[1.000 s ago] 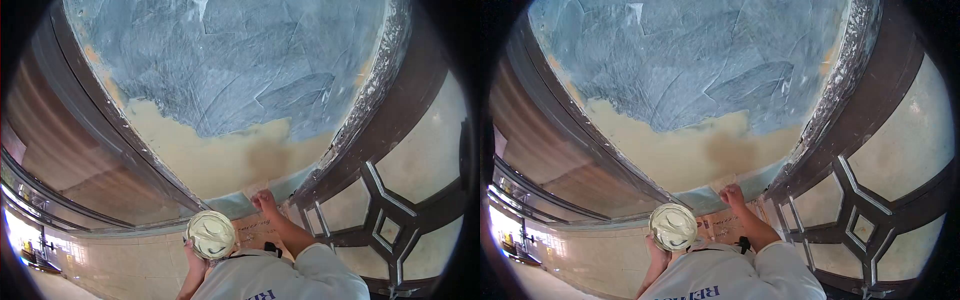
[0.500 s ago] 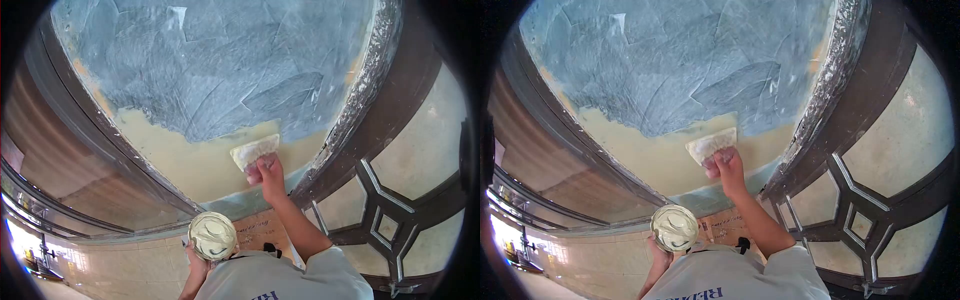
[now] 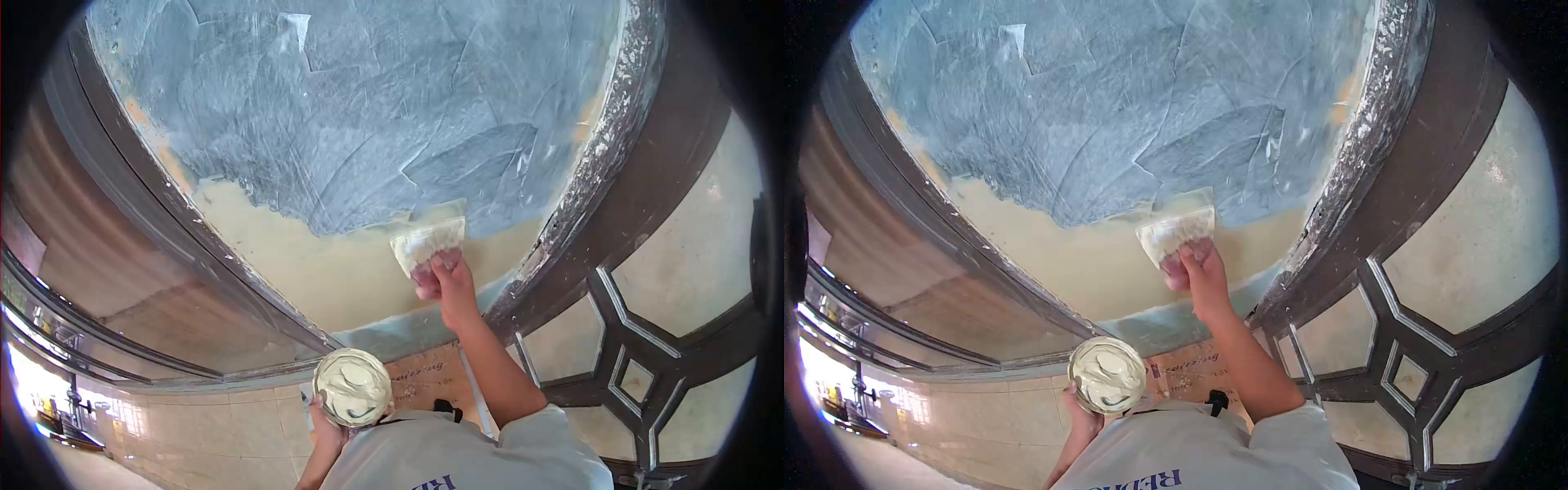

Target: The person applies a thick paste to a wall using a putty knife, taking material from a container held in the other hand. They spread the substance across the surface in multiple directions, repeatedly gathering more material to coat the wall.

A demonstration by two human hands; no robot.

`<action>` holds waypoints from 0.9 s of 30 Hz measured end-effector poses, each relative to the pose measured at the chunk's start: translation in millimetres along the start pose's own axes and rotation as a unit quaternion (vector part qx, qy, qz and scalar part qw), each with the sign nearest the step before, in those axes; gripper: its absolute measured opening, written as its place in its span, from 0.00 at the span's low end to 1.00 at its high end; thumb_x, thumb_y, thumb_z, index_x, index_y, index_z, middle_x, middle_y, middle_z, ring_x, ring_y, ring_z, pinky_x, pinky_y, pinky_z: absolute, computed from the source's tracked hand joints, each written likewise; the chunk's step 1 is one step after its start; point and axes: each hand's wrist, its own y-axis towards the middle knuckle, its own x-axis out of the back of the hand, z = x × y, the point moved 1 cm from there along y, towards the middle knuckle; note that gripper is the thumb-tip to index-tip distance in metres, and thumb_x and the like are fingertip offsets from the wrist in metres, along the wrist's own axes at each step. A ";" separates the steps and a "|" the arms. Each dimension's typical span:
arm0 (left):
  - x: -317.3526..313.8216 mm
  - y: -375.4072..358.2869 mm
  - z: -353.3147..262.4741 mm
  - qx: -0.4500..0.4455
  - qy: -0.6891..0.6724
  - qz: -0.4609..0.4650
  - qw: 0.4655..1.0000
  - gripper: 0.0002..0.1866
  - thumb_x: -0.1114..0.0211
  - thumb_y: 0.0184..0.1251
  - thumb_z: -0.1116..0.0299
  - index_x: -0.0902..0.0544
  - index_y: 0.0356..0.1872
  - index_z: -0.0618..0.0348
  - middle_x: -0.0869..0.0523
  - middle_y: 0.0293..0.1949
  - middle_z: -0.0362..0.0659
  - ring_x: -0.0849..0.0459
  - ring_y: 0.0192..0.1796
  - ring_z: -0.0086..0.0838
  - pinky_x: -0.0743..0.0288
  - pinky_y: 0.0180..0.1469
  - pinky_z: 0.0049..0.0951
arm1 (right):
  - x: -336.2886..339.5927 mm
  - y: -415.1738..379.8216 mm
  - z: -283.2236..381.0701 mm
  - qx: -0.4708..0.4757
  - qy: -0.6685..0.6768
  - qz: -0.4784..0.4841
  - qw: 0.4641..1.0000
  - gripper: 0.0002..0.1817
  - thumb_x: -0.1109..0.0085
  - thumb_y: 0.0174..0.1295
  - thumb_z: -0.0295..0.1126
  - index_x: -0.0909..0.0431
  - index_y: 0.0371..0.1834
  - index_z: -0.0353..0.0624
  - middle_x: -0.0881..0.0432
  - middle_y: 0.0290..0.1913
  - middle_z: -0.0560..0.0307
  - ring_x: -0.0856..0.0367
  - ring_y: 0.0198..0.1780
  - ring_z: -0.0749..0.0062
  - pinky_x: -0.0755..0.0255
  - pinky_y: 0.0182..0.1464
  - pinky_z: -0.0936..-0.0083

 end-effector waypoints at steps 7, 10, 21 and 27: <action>18.6 13.0 8.2 -0.012 0.003 -0.021 1.000 0.37 0.54 0.66 0.42 0.33 0.68 0.59 0.25 0.64 0.47 0.27 0.66 0.40 0.34 0.67 0.41 | 153.9 3.7 -223.6 -0.160 -0.008 0.052 0.986 0.16 0.42 0.69 0.46 0.30 0.47 0.46 0.18 0.36 0.58 0.18 0.30 0.73 0.21 0.29 0.77; 11.1 10.9 5.9 -0.019 0.007 -0.027 0.999 0.37 0.55 0.66 0.43 0.33 0.68 0.59 0.25 0.64 0.47 0.27 0.66 0.40 0.34 0.67 0.40 | 165.0 -19.4 -248.9 -0.239 -0.021 -0.010 0.971 0.16 0.42 0.69 0.45 0.30 0.46 0.46 0.18 0.35 0.56 0.17 0.30 0.69 0.19 0.30 0.76; 7.0 9.7 9.2 -0.018 -0.043 -0.021 0.999 0.28 0.59 0.70 0.51 0.27 0.61 0.58 0.20 0.58 0.45 0.23 0.61 0.37 0.28 0.63 0.38 | 162.2 -61.6 -199.8 -0.243 0.014 0.009 0.970 0.14 0.44 0.70 0.40 0.34 0.51 0.48 0.18 0.36 0.53 0.16 0.30 0.68 0.18 0.30 0.71; -3.8 7.6 2.8 -0.029 -0.011 -0.015 0.999 0.31 0.56 0.68 0.47 0.29 0.64 0.59 0.22 0.60 0.45 0.24 0.63 0.38 0.31 0.65 0.39 | 68.9 -26.9 -71.3 -0.075 0.021 0.025 0.997 0.15 0.45 0.71 0.42 0.34 0.51 0.46 0.19 0.36 0.57 0.22 0.26 0.76 0.29 0.22 0.77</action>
